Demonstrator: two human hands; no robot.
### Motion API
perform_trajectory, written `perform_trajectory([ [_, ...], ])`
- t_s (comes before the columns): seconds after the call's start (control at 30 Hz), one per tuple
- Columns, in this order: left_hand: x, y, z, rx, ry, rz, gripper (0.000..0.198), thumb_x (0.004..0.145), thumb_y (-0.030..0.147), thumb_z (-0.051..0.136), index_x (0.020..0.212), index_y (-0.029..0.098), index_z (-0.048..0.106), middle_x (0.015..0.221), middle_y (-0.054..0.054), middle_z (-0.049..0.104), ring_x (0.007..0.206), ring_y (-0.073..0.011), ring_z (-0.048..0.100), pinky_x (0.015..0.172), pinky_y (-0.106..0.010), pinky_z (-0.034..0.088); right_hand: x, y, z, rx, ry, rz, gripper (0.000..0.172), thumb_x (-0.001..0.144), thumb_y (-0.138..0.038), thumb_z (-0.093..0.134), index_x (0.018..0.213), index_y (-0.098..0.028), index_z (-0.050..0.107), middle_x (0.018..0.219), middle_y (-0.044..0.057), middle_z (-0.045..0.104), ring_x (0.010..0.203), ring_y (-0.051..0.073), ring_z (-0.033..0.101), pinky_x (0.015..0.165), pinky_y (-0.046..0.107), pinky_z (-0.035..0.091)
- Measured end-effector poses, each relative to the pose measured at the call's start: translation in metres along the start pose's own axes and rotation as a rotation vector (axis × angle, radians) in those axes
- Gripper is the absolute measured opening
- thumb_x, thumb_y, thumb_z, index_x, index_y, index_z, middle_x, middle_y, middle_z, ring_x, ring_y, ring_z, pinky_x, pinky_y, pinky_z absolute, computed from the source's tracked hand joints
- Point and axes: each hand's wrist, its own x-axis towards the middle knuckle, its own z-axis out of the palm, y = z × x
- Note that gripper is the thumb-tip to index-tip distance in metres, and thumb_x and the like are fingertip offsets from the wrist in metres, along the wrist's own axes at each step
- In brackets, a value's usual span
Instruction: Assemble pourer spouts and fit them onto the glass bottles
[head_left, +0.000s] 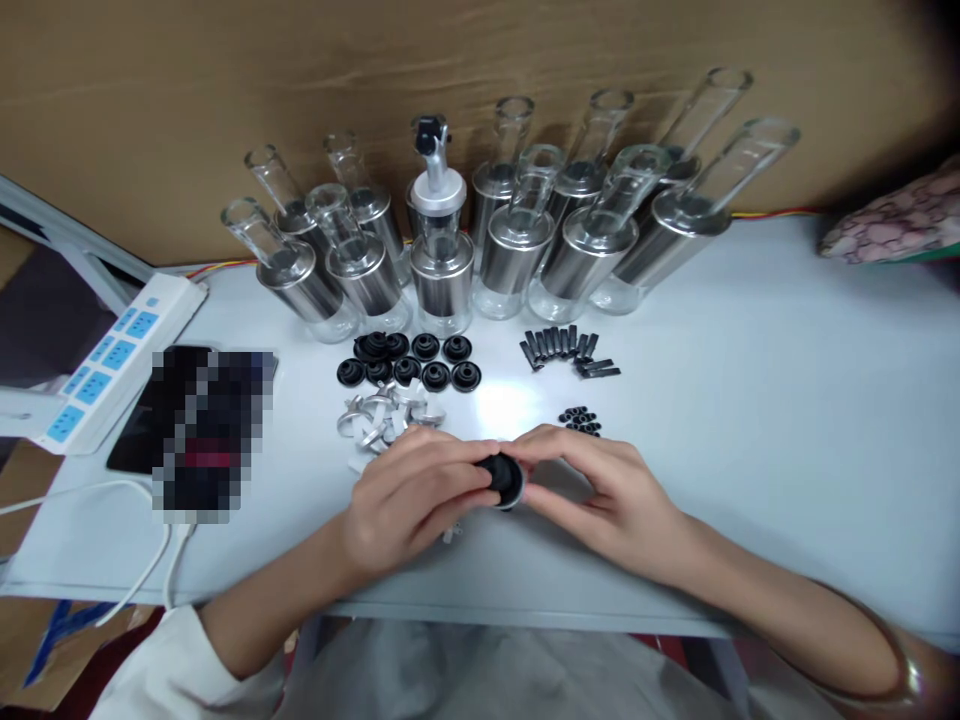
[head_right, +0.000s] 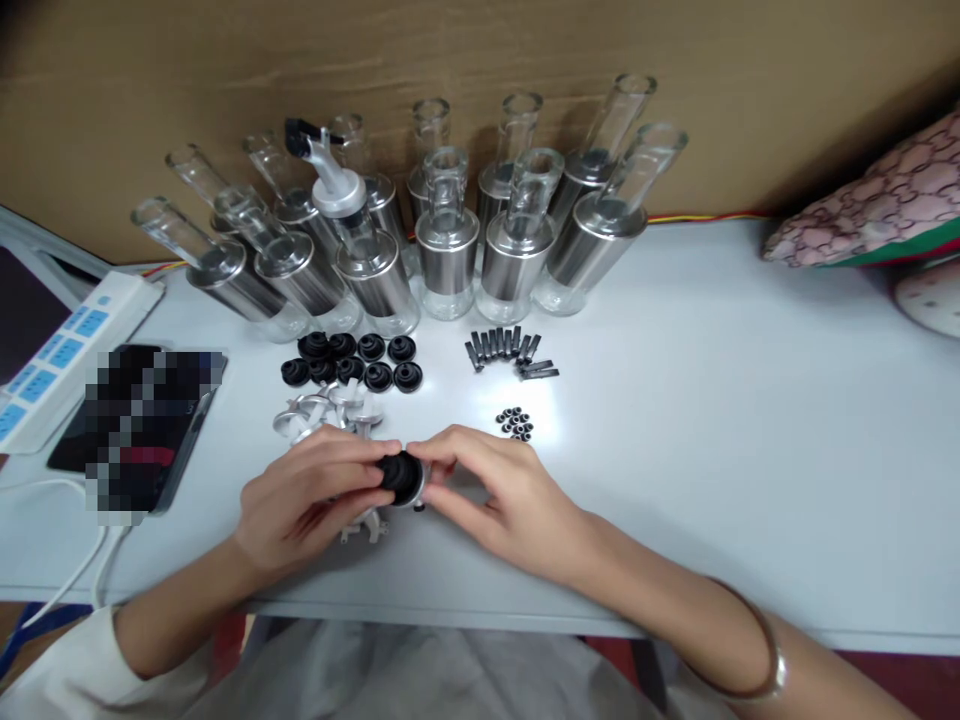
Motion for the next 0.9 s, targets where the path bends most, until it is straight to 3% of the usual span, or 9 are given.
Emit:
perform_trajectory([
  [0.1,0.0007,-0.0008,-0.0002,-0.02,-0.036,0.003,0.011,0.088,0.017,0.059,0.098,0.012,0.057,0.099,-0.013,0.07,0.086,-0.0151,0.066,0.073,-0.028,0.053,-0.0008,0.0007,0.0004,-0.008,-0.013,0.035,0.018,0.088,-0.022,0.057,0.106,-0.022,0.057,0.09,0.005,0.071,0.078,0.017,0.069,0.061,0.025,0.056],
  [0.23,-0.0006,-0.0032,0.0007,0.036,-0.073,0.018,0.03,0.084,0.031,0.065,0.106,0.012,0.056,0.105,-0.015,0.069,0.091,-0.019,0.064,0.078,-0.033,0.05,-0.001,-0.0006,-0.0007,0.066,0.012,0.028,0.024,0.088,-0.017,0.056,0.111,-0.025,0.051,0.094,0.003,0.072,0.083,0.016,0.07,0.072,0.026,0.057],
  [0.43,-0.0031,-0.0054,0.0035,-0.058,-0.087,-0.023,0.025,0.086,0.014,0.061,0.11,0.012,0.054,0.109,-0.014,0.068,0.094,-0.0175,0.064,0.08,-0.031,0.047,-0.0008,-0.001,-0.002,-0.031,0.034,-0.067,0.031,0.084,-0.012,0.059,0.108,-0.028,0.049,0.091,0.001,0.07,0.073,0.014,0.069,0.066,0.023,0.056],
  [0.63,-0.0038,-0.0067,0.0051,-0.078,-0.081,-0.056,0.023,0.083,0.021,0.066,0.102,0.013,0.054,0.101,-0.011,0.069,0.091,-0.0173,0.064,0.079,-0.031,0.047,0.0007,0.0015,-0.0026,-0.12,-0.007,-0.14,0.028,0.083,-0.011,0.053,0.107,-0.026,0.05,0.087,0.001,0.07,0.067,0.014,0.066,0.062,0.025,0.054],
  [0.9,-0.0048,-0.0051,0.0055,-0.045,-0.167,-0.013,0.017,0.088,0.026,0.06,0.099,0.014,0.054,0.1,-0.009,0.068,0.091,-0.0164,0.062,0.08,-0.031,0.046,0.003,0.0003,-0.0033,-0.219,-0.021,-0.221,0.025,0.075,-0.006,0.048,0.093,-0.023,0.05,0.062,-0.005,0.06,0.051,0.01,0.056,0.052,0.02,0.045],
])
